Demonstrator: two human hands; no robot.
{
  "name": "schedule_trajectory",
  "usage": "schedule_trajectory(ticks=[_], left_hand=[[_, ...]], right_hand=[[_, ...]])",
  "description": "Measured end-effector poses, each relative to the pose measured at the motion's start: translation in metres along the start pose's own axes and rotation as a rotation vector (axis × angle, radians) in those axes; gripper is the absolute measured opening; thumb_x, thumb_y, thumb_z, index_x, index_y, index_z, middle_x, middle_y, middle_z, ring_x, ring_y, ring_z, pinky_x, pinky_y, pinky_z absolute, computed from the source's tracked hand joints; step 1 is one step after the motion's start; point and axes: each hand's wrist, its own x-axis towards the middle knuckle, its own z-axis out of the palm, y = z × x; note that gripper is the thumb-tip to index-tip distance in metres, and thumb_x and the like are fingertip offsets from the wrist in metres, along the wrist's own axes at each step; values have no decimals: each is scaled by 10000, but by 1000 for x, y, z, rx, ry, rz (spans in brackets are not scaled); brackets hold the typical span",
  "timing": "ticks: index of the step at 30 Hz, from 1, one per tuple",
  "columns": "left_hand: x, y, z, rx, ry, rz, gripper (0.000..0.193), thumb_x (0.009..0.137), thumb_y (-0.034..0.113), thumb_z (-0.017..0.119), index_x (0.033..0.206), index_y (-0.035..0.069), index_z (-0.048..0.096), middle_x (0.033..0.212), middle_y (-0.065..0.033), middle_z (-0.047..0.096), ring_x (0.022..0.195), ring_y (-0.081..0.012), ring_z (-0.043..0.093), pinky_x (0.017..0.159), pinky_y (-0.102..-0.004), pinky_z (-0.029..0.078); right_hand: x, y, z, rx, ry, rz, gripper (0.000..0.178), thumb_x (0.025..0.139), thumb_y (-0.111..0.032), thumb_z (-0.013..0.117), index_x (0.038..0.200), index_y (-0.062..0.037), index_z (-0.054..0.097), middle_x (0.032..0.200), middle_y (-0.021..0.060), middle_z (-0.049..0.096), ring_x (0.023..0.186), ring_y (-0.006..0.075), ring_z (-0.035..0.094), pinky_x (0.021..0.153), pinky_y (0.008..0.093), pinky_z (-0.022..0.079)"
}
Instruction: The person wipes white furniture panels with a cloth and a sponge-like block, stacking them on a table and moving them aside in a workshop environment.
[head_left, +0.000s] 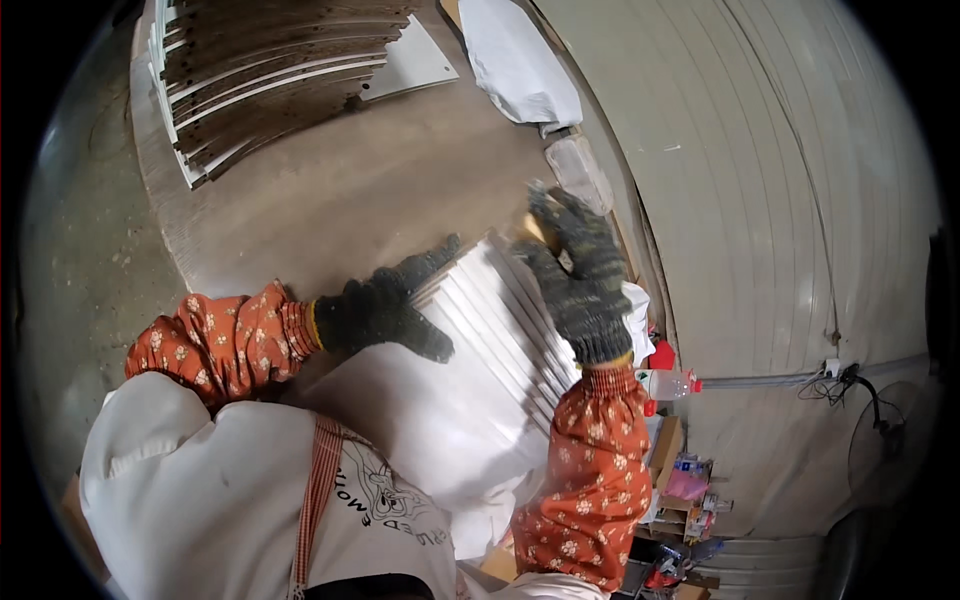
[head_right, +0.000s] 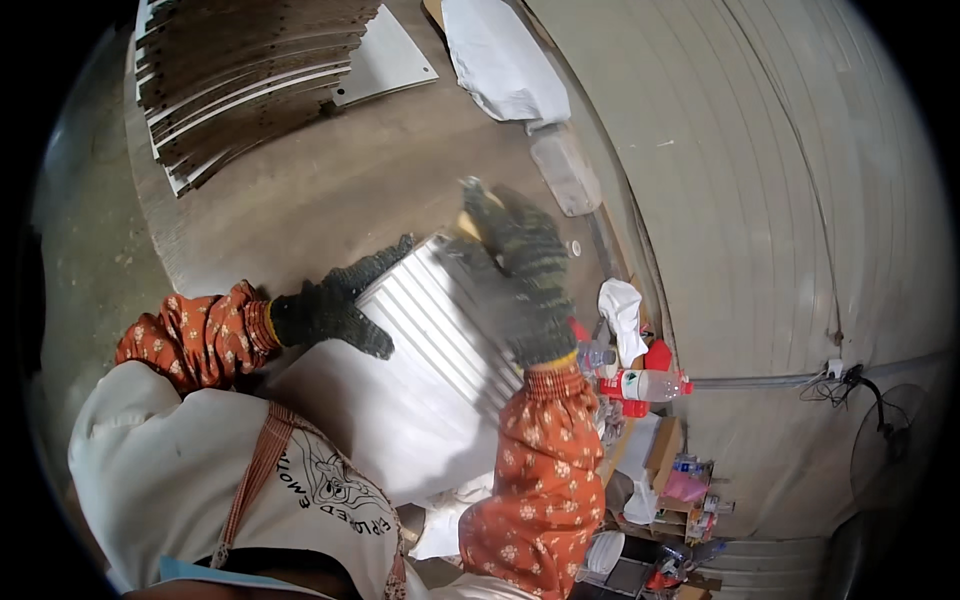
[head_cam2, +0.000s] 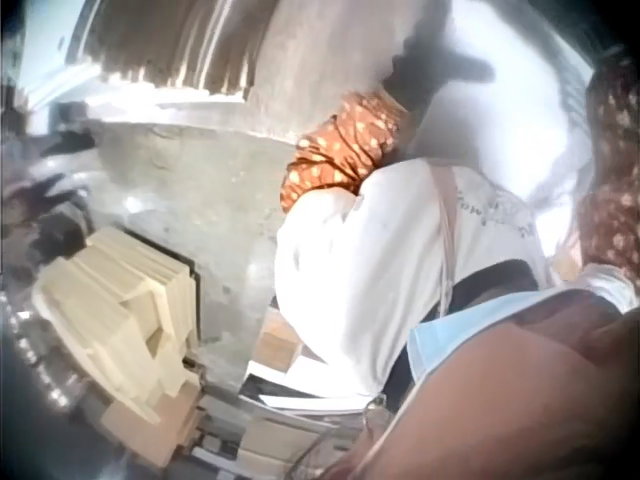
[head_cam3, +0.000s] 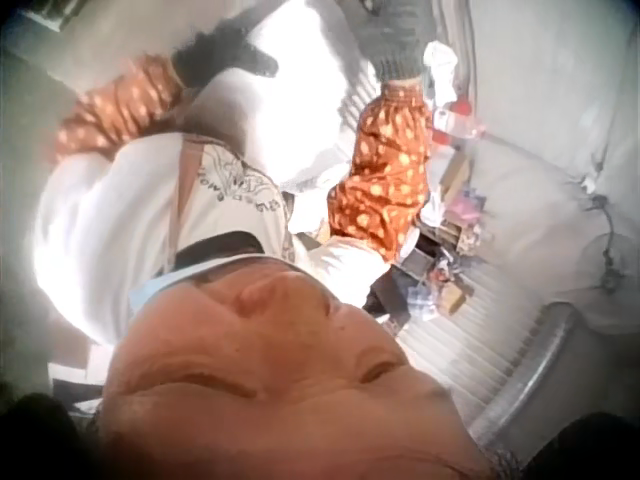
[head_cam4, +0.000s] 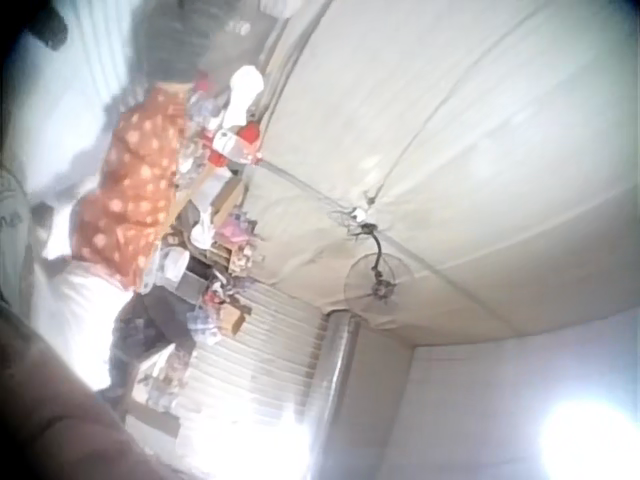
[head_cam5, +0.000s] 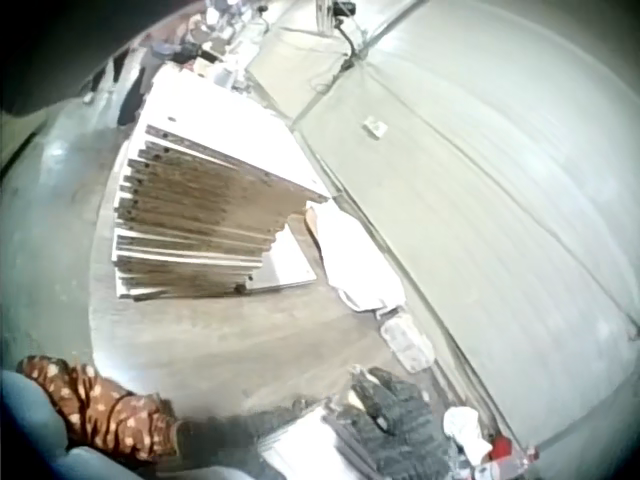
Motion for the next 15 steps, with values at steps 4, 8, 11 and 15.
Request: schedule_trajectory(ticks=[4, 8, 11, 15], left_hand=[[4, -11, -3, 141, -20, 185, 1156, 616, 139, 876, 1492, 21, 132, 1536, -140, 229, 1399, -227, 223, 1134, -365, 206], [4, -13, 1, 124, -47, 119, 1142, 632, 155, 869, 1491, 17, 131, 1551, -141, 188, 1415, -225, 181, 1140, -366, 180], [1, -13, -8, 166, -18, 91, 1136, 648, 160, 862, 1496, 29, 117, 1557, -131, 168, 1417, -219, 170, 1143, -362, 166], [1, 3, -8, 191, -14, 44, 1114, 670, 151, 847, 1507, 79, 114, 1562, -112, 159, 1418, -213, 161, 1142, -358, 163]], right_hand=[[31, 17, 26, 44, -193, -38, 399, 808, -146, 602, 1206, -117, 613, 1117, 179, 606, 1006, 348, 580, 868, 449, 461], [32, 43, 15, -42, -298, 162, 486, 776, -111, 708, 1250, -150, 606, 1150, 163, 627, 1077, 308, 571, 953, 400, 445], [38, 37, 26, 38, -176, -70, 450, 817, -287, 676, 1247, -186, 594, 1140, 145, 625, 1017, 328, 581, 915, 419, 465], [31, 34, 40, 34, -305, -12, 354, 849, -228, 657, 1196, -167, 627, 1117, 128, 633, 1047, 299, 568, 903, 411, 472]])
